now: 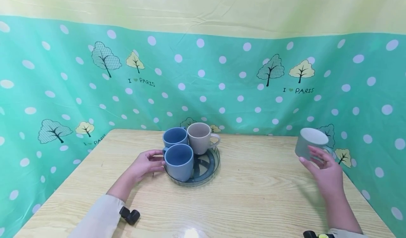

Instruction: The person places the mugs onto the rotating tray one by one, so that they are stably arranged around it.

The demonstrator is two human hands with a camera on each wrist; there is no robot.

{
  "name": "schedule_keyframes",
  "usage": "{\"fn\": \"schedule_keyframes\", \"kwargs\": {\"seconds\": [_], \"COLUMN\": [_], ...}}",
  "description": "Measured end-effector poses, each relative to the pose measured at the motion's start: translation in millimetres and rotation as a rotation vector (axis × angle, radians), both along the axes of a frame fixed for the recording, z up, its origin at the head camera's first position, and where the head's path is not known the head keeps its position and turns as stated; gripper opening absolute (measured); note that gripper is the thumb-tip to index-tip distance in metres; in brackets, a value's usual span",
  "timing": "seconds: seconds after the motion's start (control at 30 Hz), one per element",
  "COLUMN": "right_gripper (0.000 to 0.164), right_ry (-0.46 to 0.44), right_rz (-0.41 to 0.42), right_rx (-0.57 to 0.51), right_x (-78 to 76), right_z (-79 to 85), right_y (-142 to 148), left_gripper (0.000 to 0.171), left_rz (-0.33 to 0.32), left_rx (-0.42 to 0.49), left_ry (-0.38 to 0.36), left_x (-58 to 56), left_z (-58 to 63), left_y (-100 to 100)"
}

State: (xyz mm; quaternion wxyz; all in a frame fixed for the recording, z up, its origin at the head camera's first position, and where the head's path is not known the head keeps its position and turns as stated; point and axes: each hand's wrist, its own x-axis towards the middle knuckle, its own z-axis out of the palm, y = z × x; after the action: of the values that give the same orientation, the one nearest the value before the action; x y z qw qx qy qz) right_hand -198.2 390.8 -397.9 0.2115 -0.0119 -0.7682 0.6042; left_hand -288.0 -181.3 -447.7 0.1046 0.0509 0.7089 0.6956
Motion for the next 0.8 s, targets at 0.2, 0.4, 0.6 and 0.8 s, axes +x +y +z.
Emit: {"fn": "schedule_keyframes", "kwargs": {"seconds": [0.2, 0.4, 0.6, 0.8], "right_gripper": [0.049, 0.051, 0.051, 0.056], "right_ry": [0.013, 0.001, -0.012, -0.062], "right_rz": [-0.004, -0.056, -0.134, -0.190], "right_rx": [-0.103, -0.169, -0.141, -0.106], "right_x": [1.5, 3.0, 3.0, 2.8], "right_z": [0.8, -1.5, -4.1, -4.6], "right_y": [12.9, 22.2, 30.0, 36.1], "left_gripper": [0.055, 0.056, 0.058, 0.058], "left_rz": [-0.016, -0.049, -0.044, -0.022], "left_rx": [0.001, 0.019, 0.021, 0.020], "left_ry": [-0.003, 0.006, -0.001, 0.000], "left_x": [-4.4, -5.9, -3.2, -0.6], "left_z": [-1.5, -5.6, -6.4, -6.2], "left_y": [0.7, -1.4, -1.0, 0.5]}}
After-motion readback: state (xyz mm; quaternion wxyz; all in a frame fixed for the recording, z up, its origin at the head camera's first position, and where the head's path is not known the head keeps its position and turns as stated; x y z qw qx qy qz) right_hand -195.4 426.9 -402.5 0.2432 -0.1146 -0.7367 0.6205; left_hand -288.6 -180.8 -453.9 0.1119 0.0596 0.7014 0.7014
